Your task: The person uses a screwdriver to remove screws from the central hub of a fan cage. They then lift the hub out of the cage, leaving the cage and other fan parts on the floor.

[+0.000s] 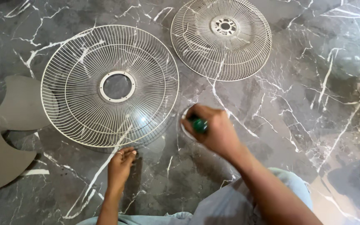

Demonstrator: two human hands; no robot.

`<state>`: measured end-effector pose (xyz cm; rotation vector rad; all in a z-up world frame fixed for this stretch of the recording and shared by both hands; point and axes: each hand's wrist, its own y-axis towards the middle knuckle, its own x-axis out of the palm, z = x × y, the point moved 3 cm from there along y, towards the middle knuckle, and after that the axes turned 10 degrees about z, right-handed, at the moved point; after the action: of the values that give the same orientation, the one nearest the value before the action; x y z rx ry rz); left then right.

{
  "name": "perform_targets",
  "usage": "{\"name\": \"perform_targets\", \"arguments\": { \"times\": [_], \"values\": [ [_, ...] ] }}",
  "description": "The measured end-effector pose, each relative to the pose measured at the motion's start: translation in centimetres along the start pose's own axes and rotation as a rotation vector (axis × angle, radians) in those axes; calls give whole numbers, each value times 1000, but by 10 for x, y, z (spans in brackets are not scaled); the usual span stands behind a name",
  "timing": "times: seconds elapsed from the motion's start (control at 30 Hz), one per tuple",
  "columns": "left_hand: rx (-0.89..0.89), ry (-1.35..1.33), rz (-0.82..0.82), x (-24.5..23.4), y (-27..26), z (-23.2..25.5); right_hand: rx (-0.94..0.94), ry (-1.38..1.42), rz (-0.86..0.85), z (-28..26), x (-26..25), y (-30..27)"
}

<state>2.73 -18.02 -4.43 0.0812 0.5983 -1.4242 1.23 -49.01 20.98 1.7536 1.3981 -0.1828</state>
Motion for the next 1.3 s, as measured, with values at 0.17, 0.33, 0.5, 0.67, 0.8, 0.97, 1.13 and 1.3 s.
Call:
{"name": "perform_targets", "arguments": {
  "times": [0.17, 0.33, 0.5, 0.67, 0.8, 0.97, 1.13, 1.3],
  "values": [
    [439, 576, 174, 3, -18, 31, -108, 3, -137, -29, 22, -15],
    [406, 596, 51, 11, -29, 40, -218, 74, -280, -43, 20, -21],
    [447, 552, 75, 9, -28, 44, -78, 196, -365, -24, 4, -8],
    [539, 441, 129, 7, -30, 49, 114, 52, -259, -9, -15, 7],
    [561, 459, 136, 9, -31, 47, 222, 40, -141, -8, -26, 10],
    [623, 500, 43, 24, -41, 49, 312, 28, 14, -6, -29, 11],
    [750, 499, -199, 52, -69, 57, 300, 5, 63, -1, -28, 10],
    [1004, 533, -289, 67, -85, 63, 267, 6, 58, -1, -23, 9]
  ]
}}
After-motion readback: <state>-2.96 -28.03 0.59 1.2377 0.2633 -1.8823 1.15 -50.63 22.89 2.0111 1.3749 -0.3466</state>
